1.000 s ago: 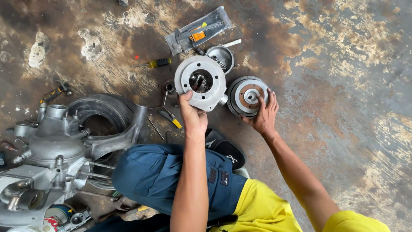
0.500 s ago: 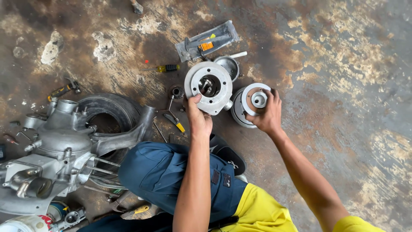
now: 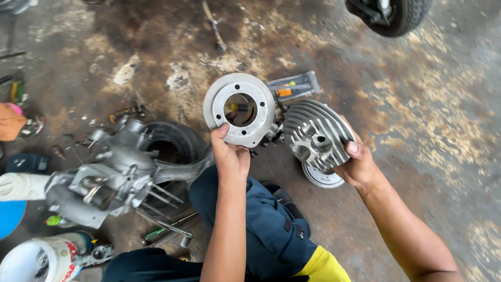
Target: The person assembles a small engine by hand, placing a piston into a cylinder block, attaching the cylinder head, and fitting the crankcase halves together. They handle the piston, cylinder head, and crankcase components, aligning and pressing them into place.
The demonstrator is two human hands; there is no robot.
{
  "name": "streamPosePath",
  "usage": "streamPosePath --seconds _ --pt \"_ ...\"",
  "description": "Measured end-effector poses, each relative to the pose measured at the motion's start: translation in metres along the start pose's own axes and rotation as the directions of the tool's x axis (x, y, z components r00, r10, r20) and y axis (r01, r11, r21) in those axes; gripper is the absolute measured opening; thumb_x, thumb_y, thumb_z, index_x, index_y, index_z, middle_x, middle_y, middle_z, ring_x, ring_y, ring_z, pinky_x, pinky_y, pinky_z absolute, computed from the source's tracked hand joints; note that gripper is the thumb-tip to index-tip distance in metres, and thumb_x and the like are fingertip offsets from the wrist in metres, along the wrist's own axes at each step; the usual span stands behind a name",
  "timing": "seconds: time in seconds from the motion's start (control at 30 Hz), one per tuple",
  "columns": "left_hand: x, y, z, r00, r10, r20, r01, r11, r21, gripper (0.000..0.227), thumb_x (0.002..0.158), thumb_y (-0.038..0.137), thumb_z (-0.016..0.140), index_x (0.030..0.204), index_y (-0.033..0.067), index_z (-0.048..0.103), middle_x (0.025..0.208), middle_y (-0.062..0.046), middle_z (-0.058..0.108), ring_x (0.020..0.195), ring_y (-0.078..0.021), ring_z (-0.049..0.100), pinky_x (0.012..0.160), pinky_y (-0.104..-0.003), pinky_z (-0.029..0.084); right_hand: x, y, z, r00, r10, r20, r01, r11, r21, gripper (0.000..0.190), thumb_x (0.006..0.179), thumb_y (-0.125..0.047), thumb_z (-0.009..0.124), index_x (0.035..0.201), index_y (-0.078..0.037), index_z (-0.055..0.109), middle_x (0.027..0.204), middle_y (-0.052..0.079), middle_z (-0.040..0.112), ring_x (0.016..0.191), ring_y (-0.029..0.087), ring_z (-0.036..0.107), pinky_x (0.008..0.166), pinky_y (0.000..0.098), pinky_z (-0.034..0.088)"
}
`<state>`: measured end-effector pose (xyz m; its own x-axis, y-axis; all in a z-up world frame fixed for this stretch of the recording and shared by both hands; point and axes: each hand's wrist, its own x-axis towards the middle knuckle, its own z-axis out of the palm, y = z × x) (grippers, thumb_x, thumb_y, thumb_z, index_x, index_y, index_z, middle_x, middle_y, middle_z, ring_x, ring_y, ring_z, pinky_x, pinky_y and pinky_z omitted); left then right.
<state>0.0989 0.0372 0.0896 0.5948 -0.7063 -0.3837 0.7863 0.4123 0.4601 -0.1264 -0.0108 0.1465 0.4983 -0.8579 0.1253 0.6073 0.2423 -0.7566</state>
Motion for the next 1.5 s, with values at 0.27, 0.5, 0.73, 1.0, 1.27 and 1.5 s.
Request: streamPosePath --seconds 0.27,0.5,0.73,1.0,1.27,1.5 --pt "0.001 0.053 -0.029 0.984 0.179 0.004 -0.179 0.984 0.013 0.039 0.08 0.016 0.071 0.117 0.0254 0.062 0.112 -0.012 0.071 0.106 -0.0282 0.069 0.096 -0.05 0.057 0.018 0.022 0.057 0.975 0.221 0.017 -0.211 0.905 0.37 0.075 0.07 -0.047 0.072 0.125 0.004 0.064 0.109 0.028 0.072 0.103 0.044 0.07 0.096 0.0787 0.043" --pt "-0.033 0.083 -0.049 0.968 0.249 -0.004 -0.249 0.968 0.012 0.047 0.08 0.01 0.068 0.124 0.0235 0.056 0.115 -0.015 0.069 0.107 -0.0311 0.068 0.094 -0.049 0.058 0.006 0.019 0.141 0.922 0.38 -0.07 -0.339 0.883 0.325 0.075 0.068 -0.051 0.072 0.122 0.002 0.066 0.11 0.023 0.073 0.103 0.04 0.07 0.1 0.0771 0.045" --pt "-0.054 0.1 -0.09 0.957 0.288 0.026 -0.287 0.957 -0.045 0.058 0.081 0.009 0.065 0.136 0.0228 0.053 0.12 -0.021 0.069 0.111 -0.0356 0.067 0.093 -0.052 0.058 0.003 0.037 0.139 0.897 0.437 -0.073 -0.398 0.867 0.299 0.076 0.064 -0.047 0.071 0.125 0.0 0.067 0.111 0.019 0.074 0.1 0.043 0.069 0.091 0.0821 0.045" --pt "-0.1 0.126 -0.131 0.986 0.164 0.012 -0.164 0.986 -0.006 0.093 0.07 0.011 0.056 0.158 0.0177 0.029 0.148 -0.022 0.047 0.128 -0.0363 0.05 0.102 -0.043 0.041 -0.005 0.057 0.135 0.899 0.359 0.25 -0.432 0.819 0.378 0.092 0.081 -0.027 0.086 0.156 0.001 0.041 0.145 0.03 0.053 0.126 0.052 0.056 0.091 0.0704 0.054" --pt "-0.124 0.124 -0.152 0.981 0.14 -0.135 -0.144 0.989 -0.018 0.073 0.08 0.011 0.049 0.152 0.0147 0.041 0.141 -0.021 0.053 0.119 -0.033 0.055 0.096 -0.038 0.045 -0.017 0.078 0.152 0.793 0.465 0.395 -0.609 0.622 0.492 0.086 0.086 -0.016 0.079 0.158 -0.002 0.033 0.15 0.034 0.043 0.134 0.058 0.044 0.102 0.0763 0.044" --pt "-0.128 0.118 -0.164 0.98 0.081 -0.181 -0.088 0.996 -0.032 0.059 0.083 0.015 0.049 0.142 0.0143 0.048 0.138 -0.02 0.055 0.114 -0.0304 0.054 0.094 -0.035 0.042 -0.029 0.085 0.15 0.765 0.487 0.422 -0.644 0.566 0.514 0.081 0.088 -0.018 0.073 0.157 -0.003 0.034 0.151 0.034 0.042 0.132 0.067 0.039 0.105 0.08 0.035"
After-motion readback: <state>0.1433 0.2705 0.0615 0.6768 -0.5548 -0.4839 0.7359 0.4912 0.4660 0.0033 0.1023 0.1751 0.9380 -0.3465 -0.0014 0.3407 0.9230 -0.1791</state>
